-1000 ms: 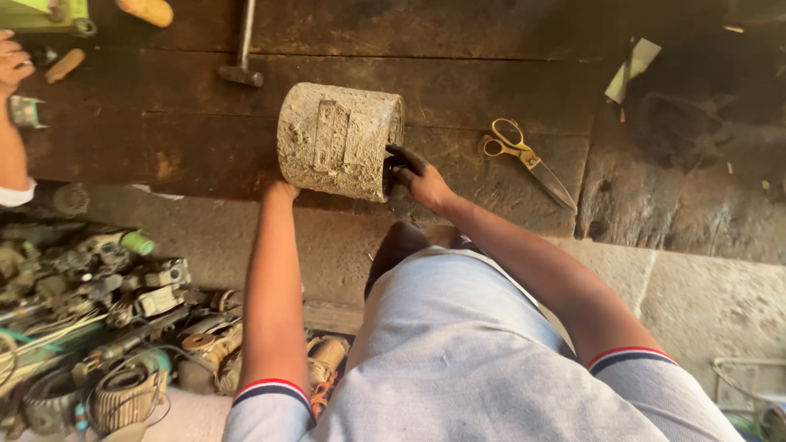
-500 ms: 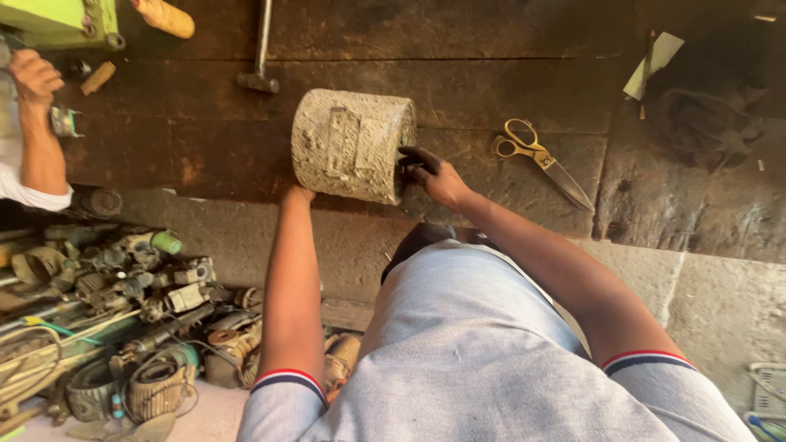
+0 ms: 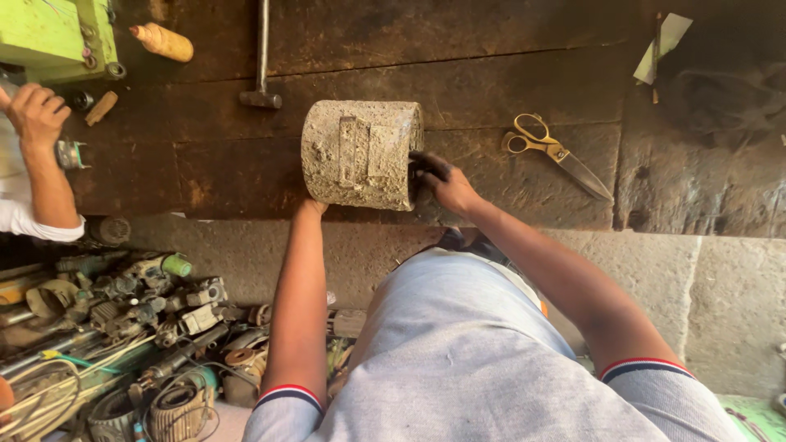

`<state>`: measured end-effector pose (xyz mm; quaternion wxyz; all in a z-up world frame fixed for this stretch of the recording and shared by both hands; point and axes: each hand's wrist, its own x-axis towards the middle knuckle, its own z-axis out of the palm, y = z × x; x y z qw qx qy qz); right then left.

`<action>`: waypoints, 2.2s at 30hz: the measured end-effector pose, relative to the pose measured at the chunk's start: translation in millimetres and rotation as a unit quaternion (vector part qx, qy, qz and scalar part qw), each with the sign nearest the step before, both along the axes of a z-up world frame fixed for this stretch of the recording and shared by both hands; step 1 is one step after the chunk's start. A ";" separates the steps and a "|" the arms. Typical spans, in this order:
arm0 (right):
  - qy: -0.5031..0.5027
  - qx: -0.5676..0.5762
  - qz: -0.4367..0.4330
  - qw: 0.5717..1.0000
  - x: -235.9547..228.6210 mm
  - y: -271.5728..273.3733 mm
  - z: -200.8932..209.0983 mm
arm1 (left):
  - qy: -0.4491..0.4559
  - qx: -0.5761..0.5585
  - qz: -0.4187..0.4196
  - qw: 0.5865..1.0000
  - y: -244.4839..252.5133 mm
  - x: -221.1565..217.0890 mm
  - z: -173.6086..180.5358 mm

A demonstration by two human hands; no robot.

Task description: The person cuts a small white sheet with scissors, places it on a cylindrical object, and then uses a pencil and ruler to mark lines on a larger white plastic sheet. The person also uses a red cap to mark a point on the sheet.

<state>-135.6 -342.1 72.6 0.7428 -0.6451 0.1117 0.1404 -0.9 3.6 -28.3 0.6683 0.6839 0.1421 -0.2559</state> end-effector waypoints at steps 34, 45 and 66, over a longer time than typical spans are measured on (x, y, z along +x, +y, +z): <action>-0.015 0.037 -0.036 0.999 -4.5 0.8 88.5 | 0.070 -0.195 -0.020 0.978 12.9 -16.8 177.0; 0.179 0.217 -0.086 0.956 22.1 62.2 91.7 | -0.017 -0.176 0.019 0.984 -33.4 -39.2 241.4; -0.209 -0.536 0.028 0.817 91.4 29.8 76.7 | -0.372 0.184 0.322 0.851 160.1 25.7 231.7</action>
